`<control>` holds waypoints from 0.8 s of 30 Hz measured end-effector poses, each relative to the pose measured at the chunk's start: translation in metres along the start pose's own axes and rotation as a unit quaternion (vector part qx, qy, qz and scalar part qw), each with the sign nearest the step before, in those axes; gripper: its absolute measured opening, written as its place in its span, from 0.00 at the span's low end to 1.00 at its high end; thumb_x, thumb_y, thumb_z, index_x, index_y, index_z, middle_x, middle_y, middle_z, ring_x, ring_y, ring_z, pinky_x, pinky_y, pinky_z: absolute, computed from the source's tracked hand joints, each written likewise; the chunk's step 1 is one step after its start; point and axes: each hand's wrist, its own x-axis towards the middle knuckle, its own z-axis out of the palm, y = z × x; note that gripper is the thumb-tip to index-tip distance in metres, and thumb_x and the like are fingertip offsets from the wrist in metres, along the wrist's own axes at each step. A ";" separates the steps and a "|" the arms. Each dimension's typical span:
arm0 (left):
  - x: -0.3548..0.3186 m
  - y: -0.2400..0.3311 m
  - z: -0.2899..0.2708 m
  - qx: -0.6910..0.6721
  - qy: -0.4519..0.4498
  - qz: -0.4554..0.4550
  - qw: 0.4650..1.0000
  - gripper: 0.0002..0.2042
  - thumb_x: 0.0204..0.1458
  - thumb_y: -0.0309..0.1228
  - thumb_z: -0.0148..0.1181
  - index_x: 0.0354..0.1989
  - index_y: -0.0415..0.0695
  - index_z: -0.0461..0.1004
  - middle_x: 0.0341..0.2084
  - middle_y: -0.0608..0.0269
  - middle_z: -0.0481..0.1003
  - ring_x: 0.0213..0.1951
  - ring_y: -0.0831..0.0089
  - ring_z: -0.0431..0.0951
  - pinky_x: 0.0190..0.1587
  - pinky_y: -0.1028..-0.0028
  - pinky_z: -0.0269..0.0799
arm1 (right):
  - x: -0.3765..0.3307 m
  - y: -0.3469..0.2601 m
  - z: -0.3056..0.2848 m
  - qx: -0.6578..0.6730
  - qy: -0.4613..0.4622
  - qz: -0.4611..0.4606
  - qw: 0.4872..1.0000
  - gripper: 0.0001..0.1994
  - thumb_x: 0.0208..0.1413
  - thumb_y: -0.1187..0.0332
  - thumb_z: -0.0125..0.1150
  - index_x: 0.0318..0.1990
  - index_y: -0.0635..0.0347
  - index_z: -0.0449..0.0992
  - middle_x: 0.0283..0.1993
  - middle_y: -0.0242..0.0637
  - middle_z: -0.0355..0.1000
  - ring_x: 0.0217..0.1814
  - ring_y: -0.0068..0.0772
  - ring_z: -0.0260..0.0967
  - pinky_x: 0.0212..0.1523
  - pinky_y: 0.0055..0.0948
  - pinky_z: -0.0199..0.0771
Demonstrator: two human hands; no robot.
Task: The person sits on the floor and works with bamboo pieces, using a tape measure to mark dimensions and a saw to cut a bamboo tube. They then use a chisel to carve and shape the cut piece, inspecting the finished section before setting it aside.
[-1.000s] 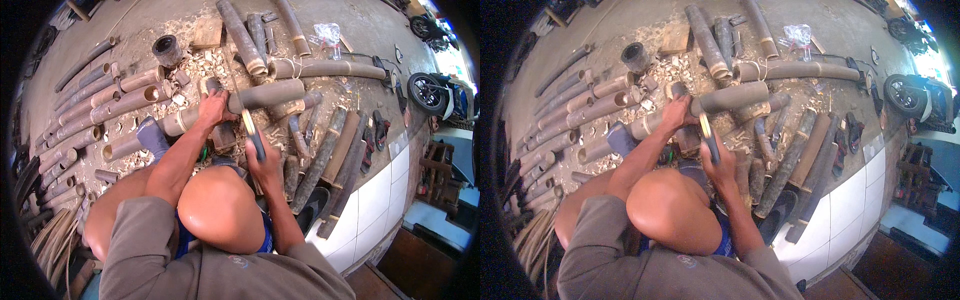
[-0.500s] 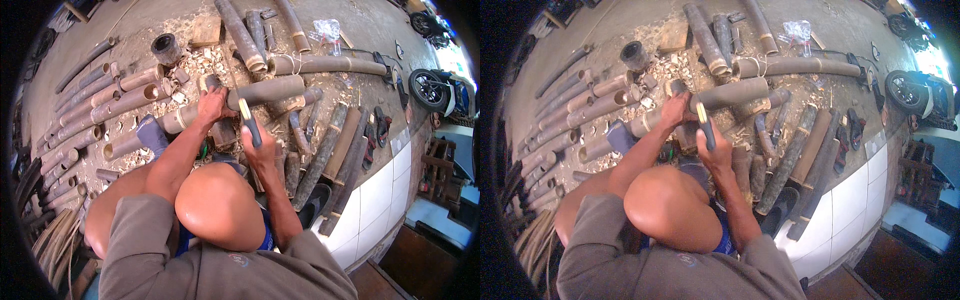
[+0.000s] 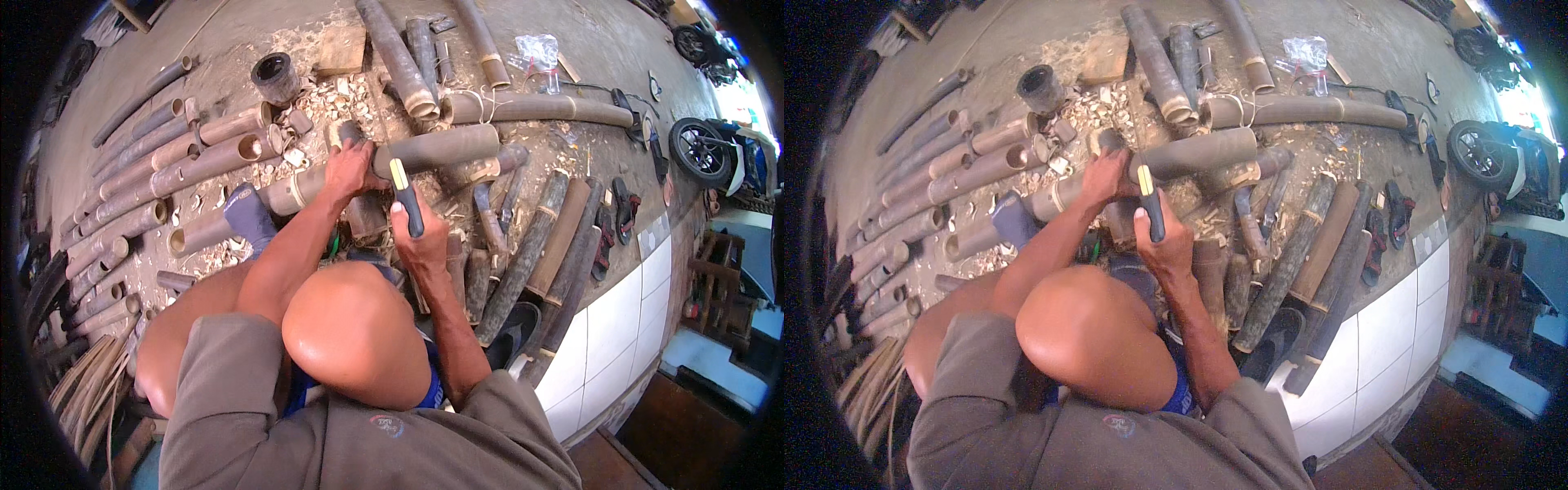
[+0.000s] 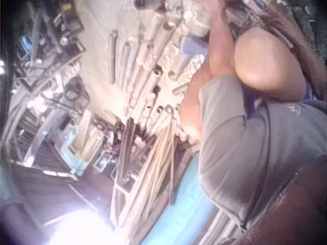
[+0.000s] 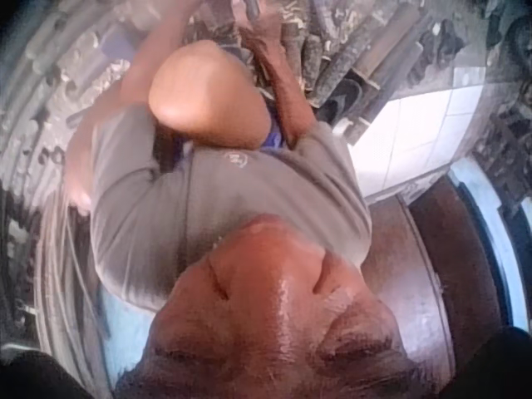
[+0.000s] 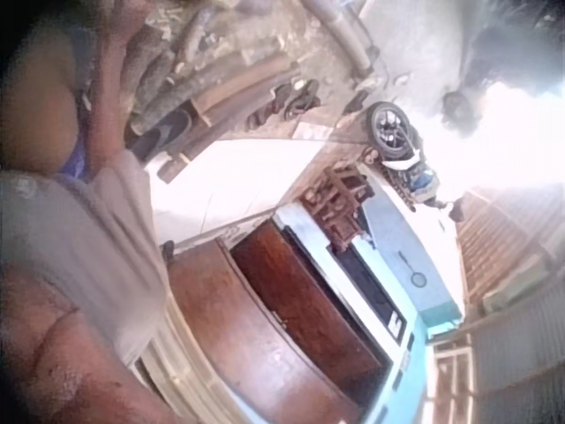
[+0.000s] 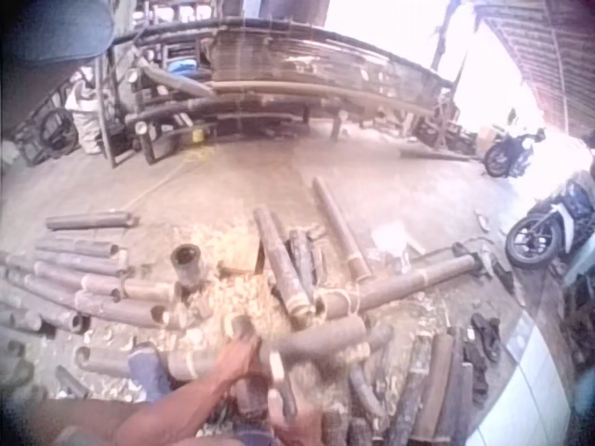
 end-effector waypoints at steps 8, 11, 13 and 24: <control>-0.011 -0.010 0.002 -0.022 0.047 0.029 0.998 0.40 0.31 0.53 0.82 0.53 0.46 0.74 0.51 0.58 0.79 0.59 0.51 0.72 0.58 0.47 0.65 | -0.153 0.010 -0.068 -0.040 0.004 -0.059 0.997 0.28 0.63 0.66 0.62 0.69 0.67 0.69 0.42 0.52 0.83 0.40 0.49 0.85 0.43 0.38 0.84; -0.011 -0.009 0.005 -0.007 0.034 0.003 0.999 0.43 0.31 0.54 0.82 0.57 0.44 0.73 0.54 0.57 0.78 0.64 0.51 0.69 0.61 0.48 0.64 | -0.063 0.014 -0.018 -0.007 -0.008 -0.030 0.999 0.27 0.63 0.66 0.62 0.68 0.67 0.69 0.31 0.53 0.78 0.30 0.51 0.81 0.33 0.43 0.80; -0.002 0.000 0.007 -0.011 0.029 0.007 0.999 0.45 0.31 0.54 0.82 0.58 0.43 0.73 0.56 0.56 0.78 0.66 0.51 0.68 0.63 0.47 0.63 | 0.002 0.013 0.009 -0.008 0.017 -0.014 1.000 0.26 0.64 0.62 0.61 0.65 0.66 0.71 0.26 0.54 0.76 0.28 0.57 0.79 0.31 0.47 0.78; 0.001 -0.005 -0.002 -0.025 -0.028 -0.025 0.999 0.49 0.31 0.56 0.81 0.63 0.42 0.70 0.60 0.52 0.77 0.68 0.46 0.67 0.68 0.41 0.60 | -0.089 0.003 -0.044 -0.012 -0.005 -0.004 1.000 0.28 0.61 0.65 0.64 0.67 0.68 0.70 0.34 0.56 0.80 0.36 0.54 0.84 0.36 0.44 0.81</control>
